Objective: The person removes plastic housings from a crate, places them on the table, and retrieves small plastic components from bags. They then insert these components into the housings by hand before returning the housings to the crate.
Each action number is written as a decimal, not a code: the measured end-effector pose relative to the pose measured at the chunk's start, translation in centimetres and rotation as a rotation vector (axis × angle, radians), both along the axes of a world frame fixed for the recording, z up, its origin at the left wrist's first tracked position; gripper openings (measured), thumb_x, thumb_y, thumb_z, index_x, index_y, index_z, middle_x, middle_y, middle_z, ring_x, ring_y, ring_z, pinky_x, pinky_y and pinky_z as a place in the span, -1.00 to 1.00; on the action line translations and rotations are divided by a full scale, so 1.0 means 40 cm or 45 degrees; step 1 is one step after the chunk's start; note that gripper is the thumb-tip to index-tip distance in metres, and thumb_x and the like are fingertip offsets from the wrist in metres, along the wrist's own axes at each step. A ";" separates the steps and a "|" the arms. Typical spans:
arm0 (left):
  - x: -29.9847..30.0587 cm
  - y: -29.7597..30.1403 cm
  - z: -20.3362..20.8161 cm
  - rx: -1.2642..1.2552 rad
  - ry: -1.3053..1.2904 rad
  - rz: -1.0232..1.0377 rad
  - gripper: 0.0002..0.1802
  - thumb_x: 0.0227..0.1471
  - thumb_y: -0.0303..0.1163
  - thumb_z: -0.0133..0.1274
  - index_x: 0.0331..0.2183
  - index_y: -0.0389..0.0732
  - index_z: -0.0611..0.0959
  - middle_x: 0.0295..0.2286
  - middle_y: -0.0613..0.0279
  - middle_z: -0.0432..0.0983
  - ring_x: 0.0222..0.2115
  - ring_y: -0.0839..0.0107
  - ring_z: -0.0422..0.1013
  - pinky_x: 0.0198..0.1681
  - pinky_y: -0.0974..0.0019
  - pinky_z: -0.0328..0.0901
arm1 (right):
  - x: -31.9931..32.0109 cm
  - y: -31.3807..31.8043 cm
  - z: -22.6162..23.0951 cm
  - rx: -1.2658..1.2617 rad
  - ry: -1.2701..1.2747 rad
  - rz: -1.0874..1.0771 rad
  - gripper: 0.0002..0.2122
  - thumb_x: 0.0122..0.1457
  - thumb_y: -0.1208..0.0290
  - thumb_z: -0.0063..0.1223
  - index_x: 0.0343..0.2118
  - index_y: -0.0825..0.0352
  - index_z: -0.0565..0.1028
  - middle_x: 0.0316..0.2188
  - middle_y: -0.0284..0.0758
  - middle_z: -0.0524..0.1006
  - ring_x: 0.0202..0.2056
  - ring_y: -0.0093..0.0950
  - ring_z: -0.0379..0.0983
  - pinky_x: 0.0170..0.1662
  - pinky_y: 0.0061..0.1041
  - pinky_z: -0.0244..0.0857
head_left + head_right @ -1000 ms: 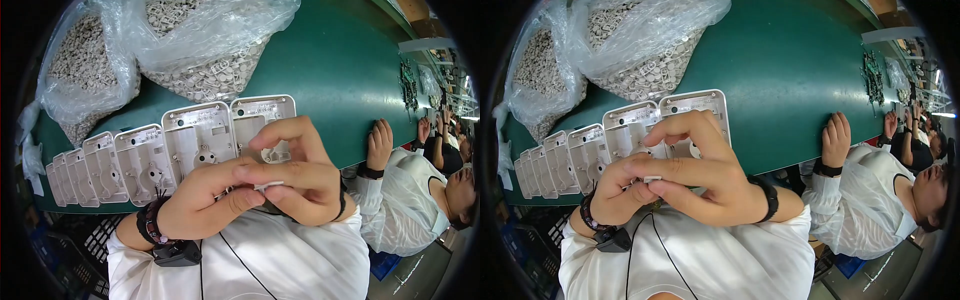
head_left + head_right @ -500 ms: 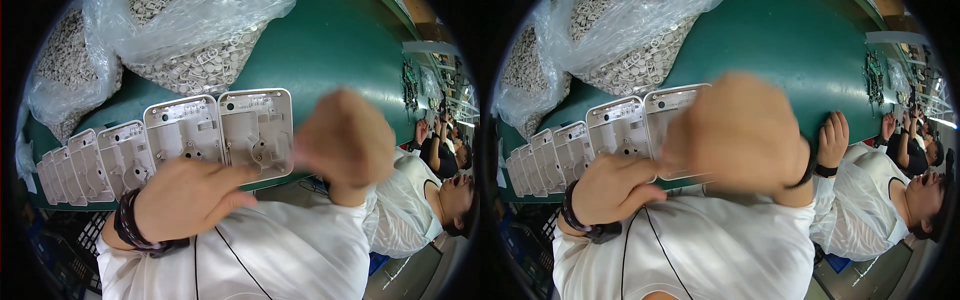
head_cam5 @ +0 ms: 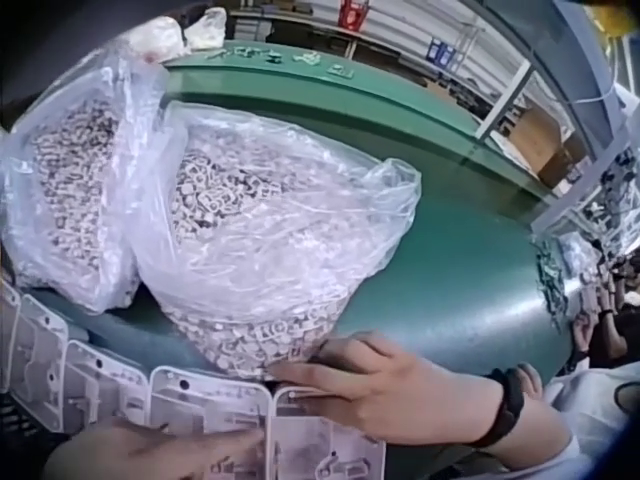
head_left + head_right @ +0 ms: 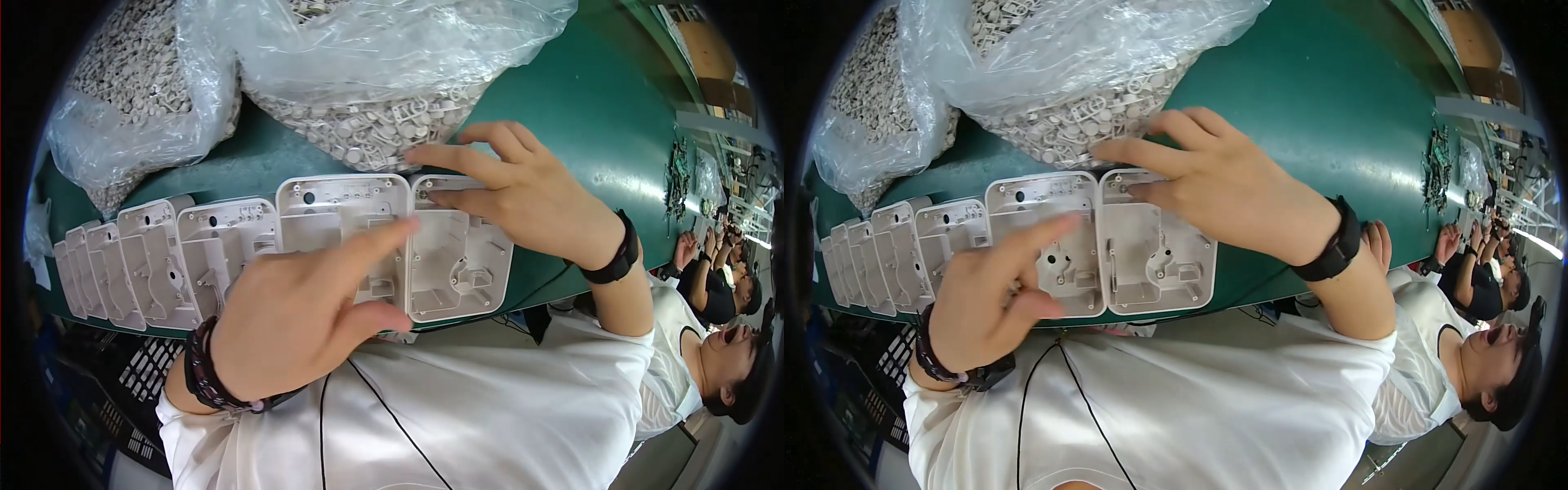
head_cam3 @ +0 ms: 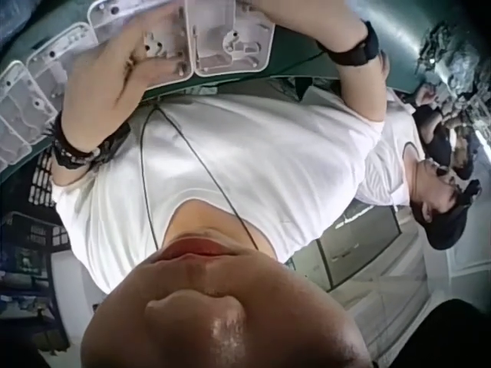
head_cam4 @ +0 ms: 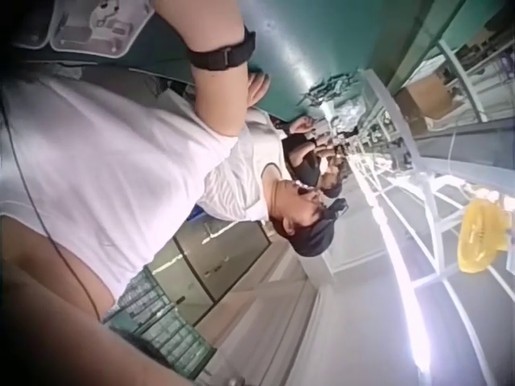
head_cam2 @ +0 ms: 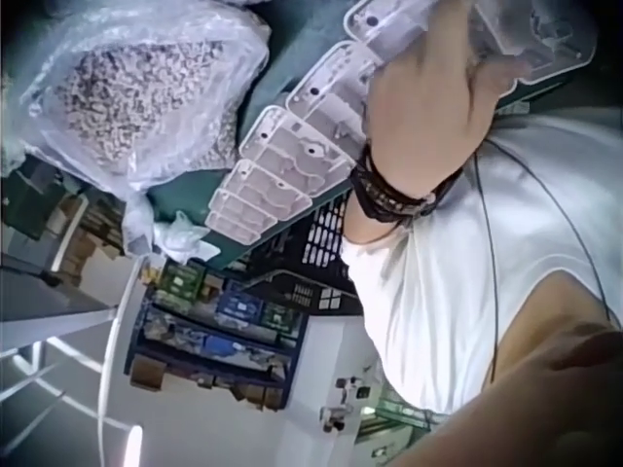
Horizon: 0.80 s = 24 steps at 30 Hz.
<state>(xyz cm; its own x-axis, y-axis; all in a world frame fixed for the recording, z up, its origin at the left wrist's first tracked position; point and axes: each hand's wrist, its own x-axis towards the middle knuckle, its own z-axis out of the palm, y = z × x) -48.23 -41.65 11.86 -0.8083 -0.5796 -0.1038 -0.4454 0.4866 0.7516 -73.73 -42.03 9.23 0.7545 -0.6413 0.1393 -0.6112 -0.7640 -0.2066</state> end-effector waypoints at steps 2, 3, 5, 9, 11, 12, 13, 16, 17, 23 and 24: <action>0.038 -0.007 -0.003 0.529 0.297 0.214 -0.23 -0.12 0.02 0.08 0.05 -0.20 0.28 -0.72 0.35 0.32 -0.73 0.51 0.24 -0.63 0.48 0.13 | 0.001 -0.003 0.027 0.055 -0.083 -0.069 -0.81 -0.24 0.40 0.13 -0.45 0.20 0.56 -0.23 -0.39 0.41 -0.23 -0.42 0.29 -0.29 -0.48 0.19; 0.052 -0.010 -0.004 0.794 0.446 0.318 -0.13 -0.14 0.07 0.10 0.09 -0.22 0.22 -0.76 0.39 0.28 -0.76 0.59 0.18 -0.62 0.53 0.09 | 0.006 -0.008 0.045 0.111 -0.168 -0.137 -0.78 -0.25 0.39 0.13 -0.42 0.20 0.56 -0.26 -0.39 0.41 -0.26 -0.41 0.30 -0.30 -0.48 0.18; 0.066 -0.009 -0.003 0.962 0.516 0.293 -0.05 -0.17 0.14 0.09 0.11 -0.23 0.15 -0.73 0.40 0.28 -0.74 0.63 0.17 -0.61 0.56 0.08 | 0.041 -0.008 0.074 0.165 -0.258 -0.196 -0.76 -0.25 0.37 0.14 -0.40 0.20 0.57 -0.28 -0.39 0.42 -0.29 -0.41 0.31 -0.30 -0.48 0.17; 0.096 0.015 0.002 1.273 0.692 0.284 0.16 -0.27 0.29 0.07 0.15 -0.27 0.00 -0.65 0.42 0.30 -0.68 0.70 0.16 -0.58 0.62 0.06 | 0.229 0.058 0.119 0.225 -0.693 -0.209 -0.73 -0.29 0.35 0.16 -0.41 0.24 0.55 -0.36 -0.41 0.44 -0.39 -0.46 0.33 -0.37 -0.51 0.10; 0.096 0.029 -0.006 1.222 0.808 0.354 0.24 -0.36 0.35 0.08 0.15 -0.26 -0.01 -0.60 0.39 0.33 -0.66 0.69 0.18 -0.56 0.62 0.07 | 0.294 0.074 0.122 0.101 -0.623 -0.190 -0.74 -0.28 0.33 0.19 -0.44 0.26 0.52 -0.44 -0.43 0.43 -0.46 -0.49 0.32 -0.42 -0.53 0.05; 0.103 0.034 -0.007 1.220 0.811 0.347 0.24 -0.36 0.35 0.08 0.15 -0.26 -0.01 -0.60 0.39 0.33 -0.66 0.69 0.18 -0.56 0.62 0.07 | 0.313 0.077 0.123 0.040 -0.587 -0.179 -0.74 -0.28 0.32 0.20 -0.46 0.26 0.51 -0.48 -0.45 0.43 -0.50 -0.51 0.31 -0.44 -0.54 0.02; 0.112 0.039 -0.007 1.268 0.860 0.381 0.23 -0.37 0.35 0.08 0.14 -0.27 0.01 -0.58 0.38 0.33 -0.64 0.69 0.19 -0.56 0.63 0.08 | 0.324 0.078 0.124 0.036 -0.582 -0.182 -0.74 -0.28 0.32 0.20 -0.46 0.26 0.51 -0.48 -0.45 0.43 -0.50 -0.51 0.31 -0.44 -0.54 0.02; 0.145 0.042 -0.010 1.358 0.972 0.455 0.22 -0.40 0.34 0.10 0.11 -0.29 0.06 -0.54 0.36 0.34 -0.60 0.68 0.23 -0.55 0.63 0.08 | 0.349 0.064 0.120 0.161 -0.622 -0.093 -0.77 -0.24 0.30 0.23 -0.52 0.25 0.46 -0.52 -0.46 0.41 -0.52 -0.57 0.30 -0.47 -0.58 -0.02; 0.161 0.034 -0.015 1.290 0.969 0.325 0.11 -0.29 0.25 0.08 0.10 -0.31 0.06 -0.53 0.35 0.35 -0.58 0.65 0.25 -0.52 0.59 0.11 | 0.354 0.061 0.119 0.160 -0.615 -0.090 -0.77 -0.24 0.30 0.23 -0.52 0.25 0.46 -0.52 -0.46 0.41 -0.52 -0.57 0.30 -0.47 -0.58 -0.02; 0.238 0.009 -0.039 1.153 0.810 0.005 -0.53 0.10 -0.13 -0.07 -0.13 -0.34 0.33 -0.56 0.28 0.38 -0.55 0.55 0.32 -0.51 0.46 0.20 | 0.348 0.065 0.120 0.449 -0.958 -0.181 -0.79 -0.16 0.38 0.26 -0.50 0.29 0.44 -0.55 -0.41 0.41 -0.54 -0.47 0.32 -0.47 -0.51 0.11; 0.235 0.009 -0.038 1.153 0.820 0.004 -0.53 0.10 -0.13 -0.07 -0.13 -0.34 0.33 -0.56 0.28 0.38 -0.55 0.55 0.32 -0.51 0.46 0.20 | 0.347 0.068 0.122 0.572 -1.011 -0.243 -0.79 -0.15 0.40 0.26 -0.49 0.30 0.44 -0.55 -0.40 0.41 -0.54 -0.46 0.32 -0.47 -0.50 0.14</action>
